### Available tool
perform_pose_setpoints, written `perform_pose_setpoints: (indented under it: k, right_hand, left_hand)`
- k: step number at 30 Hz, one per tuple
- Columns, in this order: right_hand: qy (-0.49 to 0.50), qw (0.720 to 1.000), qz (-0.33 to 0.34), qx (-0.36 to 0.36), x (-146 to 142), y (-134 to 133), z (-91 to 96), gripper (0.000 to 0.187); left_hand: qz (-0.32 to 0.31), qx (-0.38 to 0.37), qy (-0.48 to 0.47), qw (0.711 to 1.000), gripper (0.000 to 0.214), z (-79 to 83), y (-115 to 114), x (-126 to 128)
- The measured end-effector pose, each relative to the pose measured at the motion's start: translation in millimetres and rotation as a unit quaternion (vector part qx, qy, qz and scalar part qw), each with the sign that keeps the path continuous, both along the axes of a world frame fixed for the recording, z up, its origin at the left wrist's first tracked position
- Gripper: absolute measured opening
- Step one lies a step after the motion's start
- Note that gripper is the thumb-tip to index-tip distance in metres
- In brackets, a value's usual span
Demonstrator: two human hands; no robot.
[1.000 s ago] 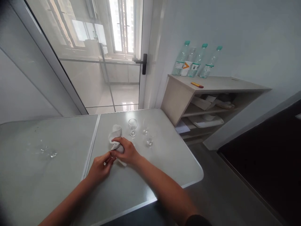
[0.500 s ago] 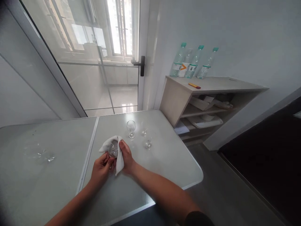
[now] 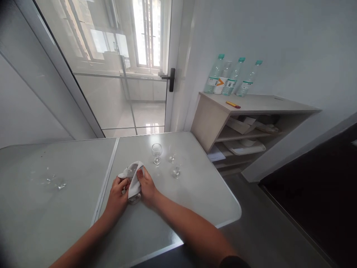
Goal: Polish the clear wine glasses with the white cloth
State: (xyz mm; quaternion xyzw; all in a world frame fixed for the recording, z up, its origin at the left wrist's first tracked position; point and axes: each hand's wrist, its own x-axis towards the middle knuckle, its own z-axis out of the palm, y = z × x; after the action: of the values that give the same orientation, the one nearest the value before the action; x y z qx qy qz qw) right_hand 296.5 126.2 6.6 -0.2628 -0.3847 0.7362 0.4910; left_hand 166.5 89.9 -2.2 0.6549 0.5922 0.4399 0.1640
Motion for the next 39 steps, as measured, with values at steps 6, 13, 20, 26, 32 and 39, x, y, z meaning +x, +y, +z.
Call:
perform_pose_setpoints:
  k: [6, 13, 20, 26, 32, 39]
  right_hand:
    - [-0.036, 0.998, 0.038, 0.046, 1, 3, -3.9, 0.063]
    - [-0.176, 0.964, 0.098, 0.174, 25, 20, -1.4, 0.063]
    - [-0.144, 0.96, 0.175, 0.162, 34, 23, 4.4, 0.064]
    - [-0.087, 0.956, 0.265, 0.094, 36, 21, 7.1, 0.071]
    - [-0.123, 0.952, 0.261, 0.1, 38, 21, 2.9, 0.064]
    - [-0.19, 0.935, 0.234, 0.185, 25, 16, -2.8, 0.044]
  left_hand:
    - [0.054, 0.033, -0.008, 0.998, 0.028, 5.8, -2, -1]
    - [0.078, 0.015, -0.021, 0.997, 0.03, 9.0, 3, -8]
    - [-0.12, -0.096, -0.204, 0.967, 0.084, 17.9, 2, -7]
    - [-0.183, -0.056, -0.263, 0.946, 0.059, 21.1, 4, -18]
    - [-0.138, -0.025, -0.25, 0.958, 0.054, 14.9, -2, -17]
    - [-0.107, 0.043, -0.323, 0.939, 0.048, 17.0, 0, -15]
